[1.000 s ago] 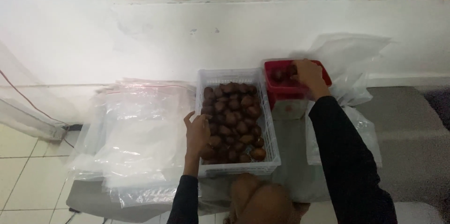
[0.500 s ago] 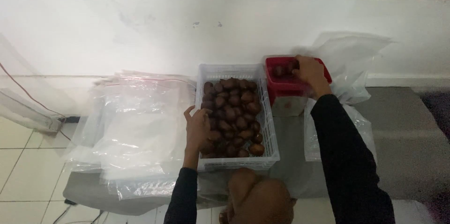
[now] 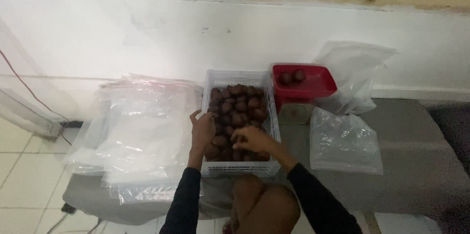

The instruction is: The person sits on the floor and transfers brown potatoes from a white plastic crate into a red weighing tray, then places them into a clear plastic bag. The person handles the potatoes by hand and repeatedly opens and closes the bag while filling it.

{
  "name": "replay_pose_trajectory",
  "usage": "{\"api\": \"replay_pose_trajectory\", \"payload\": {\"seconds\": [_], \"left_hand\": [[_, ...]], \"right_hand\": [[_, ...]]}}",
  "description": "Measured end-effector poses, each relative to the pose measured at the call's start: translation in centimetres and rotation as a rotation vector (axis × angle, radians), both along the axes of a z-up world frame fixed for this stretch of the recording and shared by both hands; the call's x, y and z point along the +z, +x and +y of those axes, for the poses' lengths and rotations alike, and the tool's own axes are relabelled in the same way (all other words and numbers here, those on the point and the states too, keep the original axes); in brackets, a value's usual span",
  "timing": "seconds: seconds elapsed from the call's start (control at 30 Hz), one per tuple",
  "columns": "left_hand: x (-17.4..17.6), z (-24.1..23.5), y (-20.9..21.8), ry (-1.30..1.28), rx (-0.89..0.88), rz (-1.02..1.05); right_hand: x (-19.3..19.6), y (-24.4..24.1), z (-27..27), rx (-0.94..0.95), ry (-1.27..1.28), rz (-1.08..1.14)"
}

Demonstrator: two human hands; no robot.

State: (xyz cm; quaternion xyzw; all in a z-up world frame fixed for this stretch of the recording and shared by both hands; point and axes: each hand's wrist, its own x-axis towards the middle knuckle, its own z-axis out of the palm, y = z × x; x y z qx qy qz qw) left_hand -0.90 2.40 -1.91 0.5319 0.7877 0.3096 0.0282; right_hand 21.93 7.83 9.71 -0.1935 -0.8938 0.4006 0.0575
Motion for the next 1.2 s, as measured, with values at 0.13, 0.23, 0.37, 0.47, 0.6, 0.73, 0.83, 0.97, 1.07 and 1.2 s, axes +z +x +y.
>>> {"api": "replay_pose_trajectory", "payload": {"seconds": [0.13, 0.23, 0.37, 0.47, 0.6, 0.73, 0.83, 0.97, 1.07, 1.2], "left_hand": [[1.5, -0.5, 0.0, -0.078, -0.024, -0.018], [3.6, -1.2, 0.5, -0.166, -0.019, 0.082], [1.6, -0.5, 0.0, -0.03, -0.075, 0.103], [2.8, -1.2, 0.4, -0.059, -0.064, 0.097], [2.8, -1.2, 0.3, -0.045, -0.078, 0.034], [2.7, -1.6, 0.3, -0.041, -0.089, 0.061], [2.4, -1.2, 0.2, -0.069, -0.115, 0.097], [1.1, -1.2, 0.0, -0.007, -0.094, 0.118], [0.5, -0.9, -0.2, -0.015, -0.096, 0.096], [1.6, -1.3, 0.3, 0.045, -0.097, 0.088]], "right_hand": [[-5.0, -2.5, 0.0, 0.11, -0.126, -0.269], [-7.0, -3.1, 0.5, 0.108, -0.064, -0.391], [-7.2, -2.3, -0.2, 0.035, 0.053, -0.48], [-9.8, -2.3, 0.1, 0.053, -0.066, -0.476], [-13.8, -3.0, 1.5, 0.122, -0.048, -0.457], [-13.0, -2.9, 1.2, 0.137, -0.067, -0.463], [-12.6, -3.2, 1.3, 0.196, -0.016, -0.46], [-10.4, -2.9, 0.0, 0.216, 0.19, -0.42], [-13.2, -2.7, 0.5, 0.131, 0.507, -0.336], [-21.2, -2.3, 3.6, -0.007, 0.706, -0.292]]}}
